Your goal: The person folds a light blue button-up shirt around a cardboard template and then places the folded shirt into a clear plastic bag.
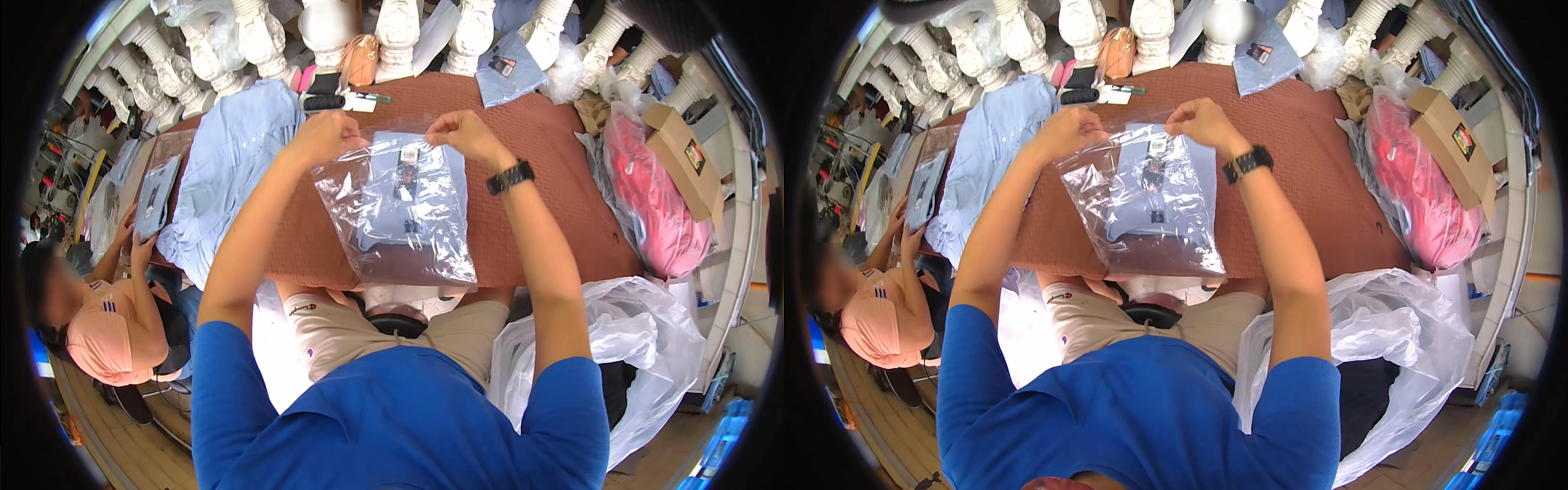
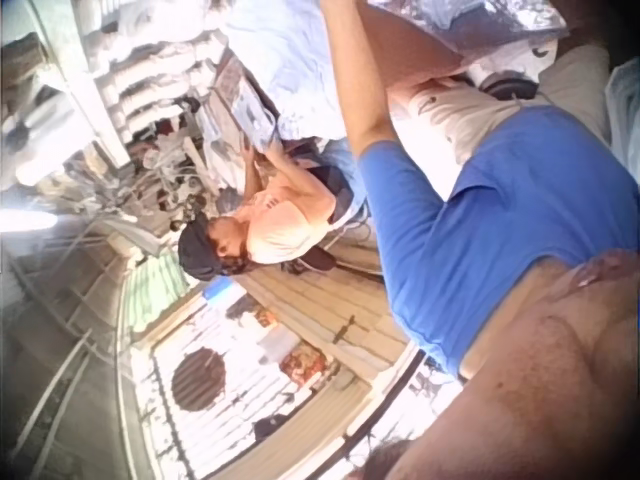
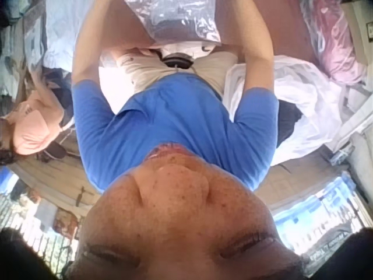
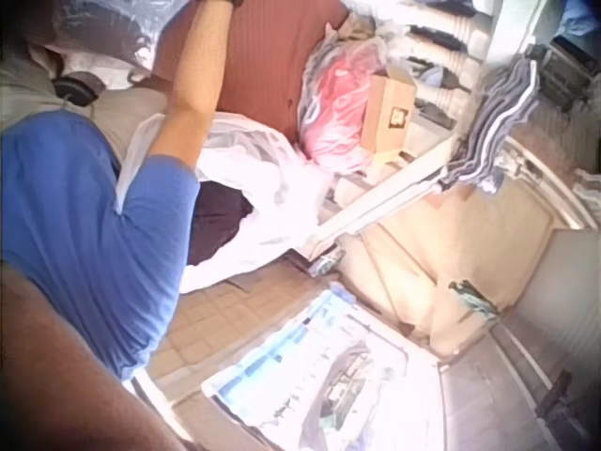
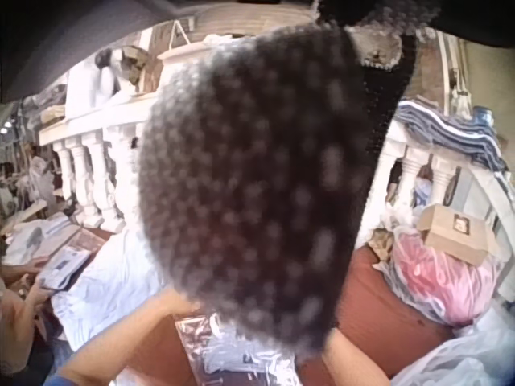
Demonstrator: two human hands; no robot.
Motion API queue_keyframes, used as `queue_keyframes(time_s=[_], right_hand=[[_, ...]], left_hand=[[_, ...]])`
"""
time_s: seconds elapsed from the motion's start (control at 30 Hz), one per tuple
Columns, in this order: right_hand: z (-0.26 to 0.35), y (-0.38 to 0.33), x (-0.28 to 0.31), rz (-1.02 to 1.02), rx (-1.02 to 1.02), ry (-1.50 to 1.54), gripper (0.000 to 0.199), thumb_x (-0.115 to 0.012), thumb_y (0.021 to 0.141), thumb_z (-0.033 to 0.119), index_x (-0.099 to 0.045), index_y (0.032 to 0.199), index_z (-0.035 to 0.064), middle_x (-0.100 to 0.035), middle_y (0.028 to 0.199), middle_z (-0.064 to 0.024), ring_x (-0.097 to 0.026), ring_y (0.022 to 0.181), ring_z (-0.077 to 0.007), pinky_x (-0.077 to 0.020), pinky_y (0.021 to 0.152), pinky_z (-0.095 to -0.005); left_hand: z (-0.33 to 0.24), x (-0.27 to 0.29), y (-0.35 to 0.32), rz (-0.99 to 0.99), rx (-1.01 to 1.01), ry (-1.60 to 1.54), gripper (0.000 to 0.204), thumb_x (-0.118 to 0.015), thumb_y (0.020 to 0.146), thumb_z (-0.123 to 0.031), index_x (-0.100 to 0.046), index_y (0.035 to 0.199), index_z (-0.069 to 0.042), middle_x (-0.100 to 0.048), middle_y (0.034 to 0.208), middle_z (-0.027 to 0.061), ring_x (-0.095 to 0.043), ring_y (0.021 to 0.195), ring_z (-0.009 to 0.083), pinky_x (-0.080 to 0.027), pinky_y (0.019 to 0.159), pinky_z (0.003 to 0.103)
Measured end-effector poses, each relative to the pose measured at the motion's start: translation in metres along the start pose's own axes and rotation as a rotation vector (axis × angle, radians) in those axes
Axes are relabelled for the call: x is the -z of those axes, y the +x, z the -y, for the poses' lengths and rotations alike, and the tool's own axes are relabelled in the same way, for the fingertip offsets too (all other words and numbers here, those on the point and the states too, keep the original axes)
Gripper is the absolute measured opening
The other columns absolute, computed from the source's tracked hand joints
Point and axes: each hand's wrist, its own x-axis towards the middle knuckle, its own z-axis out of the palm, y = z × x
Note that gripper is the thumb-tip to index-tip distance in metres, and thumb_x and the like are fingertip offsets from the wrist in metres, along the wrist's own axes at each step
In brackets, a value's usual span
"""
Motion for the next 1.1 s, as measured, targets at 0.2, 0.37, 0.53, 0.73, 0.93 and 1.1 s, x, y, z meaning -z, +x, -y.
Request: queue_keyframes(time_s=[0.2, 0.37, 0.53, 0.73, 0.93, 1.1], right_hand=[[0.034, 0.074, 0.068, -0.048, -0.370, 0.079, 0.010, -0.071, 0.086, 0.008, -0.073, 0.084, -0.0022, -0.074, 0.083, -0.0097, -0.071, 0.077, -0.0173, -0.0548, 0.074, -0.0330], [0.109, 0.098, 0.124, -0.905, 0.537, -0.151, 0.007, -0.070, 0.090, 0.004, -0.069, 0.096, 0.0016, -0.071, 0.086, -0.0065, -0.063, 0.074, -0.0117, -0.0493, 0.066, -0.0230], [0.122, 0.030, 0.089, -0.841, 0.964, 0.195, 0.010, -0.072, 0.089, 0.003, -0.065, 0.096, 0.0012, -0.072, 0.103, -0.0108, -0.066, 0.094, -0.0121, -0.0532, 0.081, -0.0240], [-0.041, 0.007, 0.015, -0.759, 0.467, 0.228, 0.009, -0.073, 0.087, 0.001, -0.065, 0.092, 0.0033, -0.071, 0.113, -0.0103, -0.065, 0.102, -0.0150, -0.0525, 0.090, -0.0305], [-0.114, 0.014, -0.019, -0.814, 0.233, 0.101, 0.009, -0.072, 0.082, -0.002, -0.065, 0.088, -0.0021, -0.072, 0.109, -0.0139, -0.068, 0.092, -0.0193, -0.0535, 0.083, -0.0308], [-0.121, 0.015, -0.030, -0.747, 0.088, 0.070, 0.010, -0.073, 0.085, 0.004, -0.067, 0.090, -0.0013, -0.073, 0.102, -0.0115, -0.065, 0.084, -0.0139, -0.0521, 0.075, -0.0289]], left_hand=[[-0.006, 0.046, 0.084, 0.082, 0.246, -0.182, 0.018, -0.059, 0.087, -0.016, -0.072, 0.090, -0.004, -0.073, 0.078, 0.0122, -0.070, 0.065, 0.0259, -0.056, 0.065, 0.039], [-0.047, 0.106, 0.140, -1.019, -0.114, -0.302, 0.016, -0.057, 0.097, -0.015, -0.065, 0.102, -0.002, -0.070, 0.092, 0.0204, -0.070, 0.087, 0.0358, -0.053, 0.076, 0.042], [-0.074, 0.083, 0.091, -1.194, -0.326, -0.226, 0.015, -0.059, 0.096, -0.010, -0.065, 0.105, 0.001, -0.070, 0.105, 0.0171, -0.070, 0.085, 0.0342, -0.054, 0.074, 0.039], [-0.045, -0.046, 0.046, -0.921, -0.281, -0.192, 0.010, -0.059, 0.095, -0.004, -0.062, 0.099, 0.004, -0.059, 0.132, 0.0192, -0.067, 0.101, 0.0335, -0.054, 0.084, 0.039], [-0.025, -0.129, 0.045, -0.679, 0.006, -0.515, 0.010, -0.060, 0.094, -0.005, -0.063, 0.099, 0.003, -0.060, 0.130, 0.0204, -0.063, 0.108, 0.0378, -0.051, 0.091, 0.041], [0.006, -0.162, 0.045, -0.749, -0.010, -0.270, 0.020, -0.064, 0.092, -0.008, -0.065, 0.110, 0.001, -0.067, 0.107, 0.0152, -0.065, 0.100, 0.0315, -0.050, 0.090, 0.039]])
